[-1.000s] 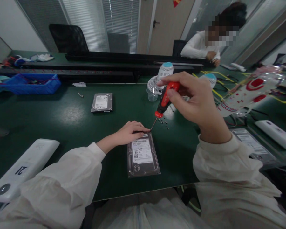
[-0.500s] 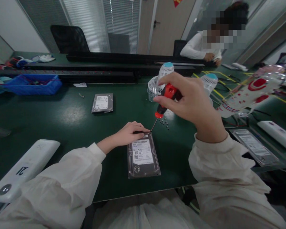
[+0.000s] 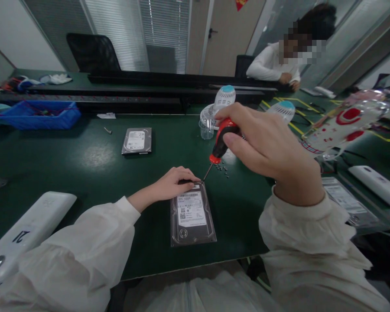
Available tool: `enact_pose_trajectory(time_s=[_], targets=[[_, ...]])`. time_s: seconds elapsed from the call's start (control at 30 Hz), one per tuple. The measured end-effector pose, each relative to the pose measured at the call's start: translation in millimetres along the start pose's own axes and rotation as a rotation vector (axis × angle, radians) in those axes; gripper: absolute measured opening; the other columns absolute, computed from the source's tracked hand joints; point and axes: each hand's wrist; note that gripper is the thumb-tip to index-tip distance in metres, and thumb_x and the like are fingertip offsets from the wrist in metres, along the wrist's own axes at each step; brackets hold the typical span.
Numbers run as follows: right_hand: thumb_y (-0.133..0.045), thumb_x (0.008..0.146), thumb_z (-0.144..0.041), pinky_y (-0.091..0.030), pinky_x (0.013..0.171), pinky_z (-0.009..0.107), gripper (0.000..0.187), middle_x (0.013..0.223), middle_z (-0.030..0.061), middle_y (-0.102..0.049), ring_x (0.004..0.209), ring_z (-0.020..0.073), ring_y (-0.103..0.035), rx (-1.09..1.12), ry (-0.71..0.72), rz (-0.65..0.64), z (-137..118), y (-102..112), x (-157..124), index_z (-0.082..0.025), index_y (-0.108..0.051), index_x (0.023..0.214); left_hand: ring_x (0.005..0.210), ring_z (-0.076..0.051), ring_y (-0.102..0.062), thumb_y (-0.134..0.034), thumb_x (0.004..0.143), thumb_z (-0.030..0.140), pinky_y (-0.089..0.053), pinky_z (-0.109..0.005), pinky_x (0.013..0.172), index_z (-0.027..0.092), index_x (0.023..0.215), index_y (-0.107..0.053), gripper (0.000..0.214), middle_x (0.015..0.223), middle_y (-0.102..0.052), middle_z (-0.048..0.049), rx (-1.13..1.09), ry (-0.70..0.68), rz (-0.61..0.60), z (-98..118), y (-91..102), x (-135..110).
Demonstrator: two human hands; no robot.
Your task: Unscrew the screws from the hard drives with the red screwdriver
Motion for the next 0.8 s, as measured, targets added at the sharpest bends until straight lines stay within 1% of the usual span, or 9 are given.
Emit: enact_pose_trajectory(time_s=[0.1,0.2,0.27,0.37,0.47,0.53,0.6,0.67,0.8], targets=[[-0.044,0.105,-0.032,-0.053,0.083,0.04,0.04,0.119,0.0129,-0.074,0.097,0.0253,-0.072,0.106,0.081,-0.016,-2.0,2.5,-0.3,-0.015,-0.06,0.137,0.108,-0.023,-0.069,-0.059,0.107,0.031,-0.047,-0.041,0.099,0.025,0.128,-0.077,0.029,0.115,-0.078,-0.0046,0.007,0.001,-0.003,-1.0,-0.1,0.2],[-0.058,0.101,-0.048,-0.051,0.078,0.038,0.039,0.095,0.0066,-0.074,0.083,0.0238,-0.07,0.079,-0.006,0.008,-3.4,0.5,0.6,-0.019,-0.066,0.127,0.109,-0.023,-0.068,-0.06,0.106,0.032,-0.047,-0.041,0.099,0.026,0.127,-0.078,0.028,0.116,-0.078,-0.0041,0.01,-0.002,0.006,-2.2,-0.8,0.2],[-0.058,0.101,-0.053,-0.05,0.077,0.039,0.04,0.086,0.0063,-0.071,0.081,0.0256,-0.069,0.034,-0.071,0.016,-3.7,0.1,0.6,-0.019,-0.069,0.12,0.108,-0.023,-0.068,-0.061,0.106,0.031,-0.046,-0.041,0.1,0.026,0.127,-0.078,0.028,0.115,-0.078,-0.0039,0.004,-0.008,0.01,-2.4,-1.0,0.1],[-0.05,0.103,-0.043,-0.051,0.082,0.042,0.037,0.102,0.0108,-0.074,0.089,0.0281,-0.07,0.064,-0.065,-0.004,-2.8,2.4,-0.5,-0.019,-0.068,0.126,0.107,-0.023,-0.068,-0.061,0.105,0.029,-0.046,-0.04,0.099,0.025,0.127,-0.078,0.028,0.114,-0.078,-0.0039,-0.007,-0.009,0.01,-1.2,-0.5,-0.1],[-0.05,0.102,-0.037,-0.051,0.086,0.043,0.041,0.116,0.0118,-0.075,0.09,0.0261,-0.07,0.136,-0.03,-0.022,-1.8,3.7,-0.5,-0.02,-0.064,0.136,0.108,-0.023,-0.068,-0.06,0.106,0.03,-0.046,-0.04,0.099,0.025,0.127,-0.077,0.028,0.114,-0.077,-0.0038,-0.012,-0.007,0.004,0.4,0.5,-0.4],[-0.054,0.101,-0.045,-0.05,0.083,0.041,0.043,0.104,0.0094,-0.075,0.082,0.0239,-0.068,0.106,-0.069,-0.012,-2.2,3.1,0.9,-0.019,-0.065,0.133,0.108,-0.023,-0.068,-0.06,0.105,0.029,-0.046,-0.04,0.099,0.024,0.127,-0.078,0.028,0.114,-0.077,-0.004,-0.011,-0.002,0.004,1.1,0.8,-0.5],[-0.055,0.1,-0.055,-0.047,0.076,0.039,0.046,0.086,0.0071,-0.071,0.074,0.0232,-0.064,0.015,-0.126,-0.007,-3.2,3.1,2.3,-0.017,-0.07,0.121,0.108,-0.023,-0.067,-0.06,0.105,0.03,-0.046,-0.041,0.1,0.024,0.126,-0.078,0.028,0.115,-0.077,-0.0042,-0.006,0.007,0.004,1.3,0.9,-0.5],[-0.051,0.101,-0.058,-0.045,0.071,0.038,0.048,0.08,0.0075,-0.069,0.071,0.0241,-0.062,-0.047,-0.138,-0.012,-3.8,4.9,2.6,-0.016,-0.071,0.113,0.109,-0.023,-0.067,-0.06,0.105,0.03,-0.046,-0.041,0.101,0.024,0.127,-0.077,0.028,0.116,-0.077,-0.0043,0.001,0.013,0.001,1.2,0.9,-0.3],[-0.046,0.103,-0.04,-0.047,0.074,0.038,0.037,0.102,0.0103,-0.075,0.08,0.024,-0.067,0.073,-0.019,-0.017,-2.5,8.4,-0.1,-0.018,-0.068,0.122,0.108,-0.023,-0.068,-0.059,0.106,0.03,-0.046,-0.041,0.1,0.024,0.128,-0.077,0.029,0.115,-0.078,-0.0046,0.011,0.008,-0.008,1.1,0.9,0.3]])
Point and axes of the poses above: each hand's wrist, its own x-axis towards the middle knuckle, its own y-axis out of the back of the hand, z = x × y
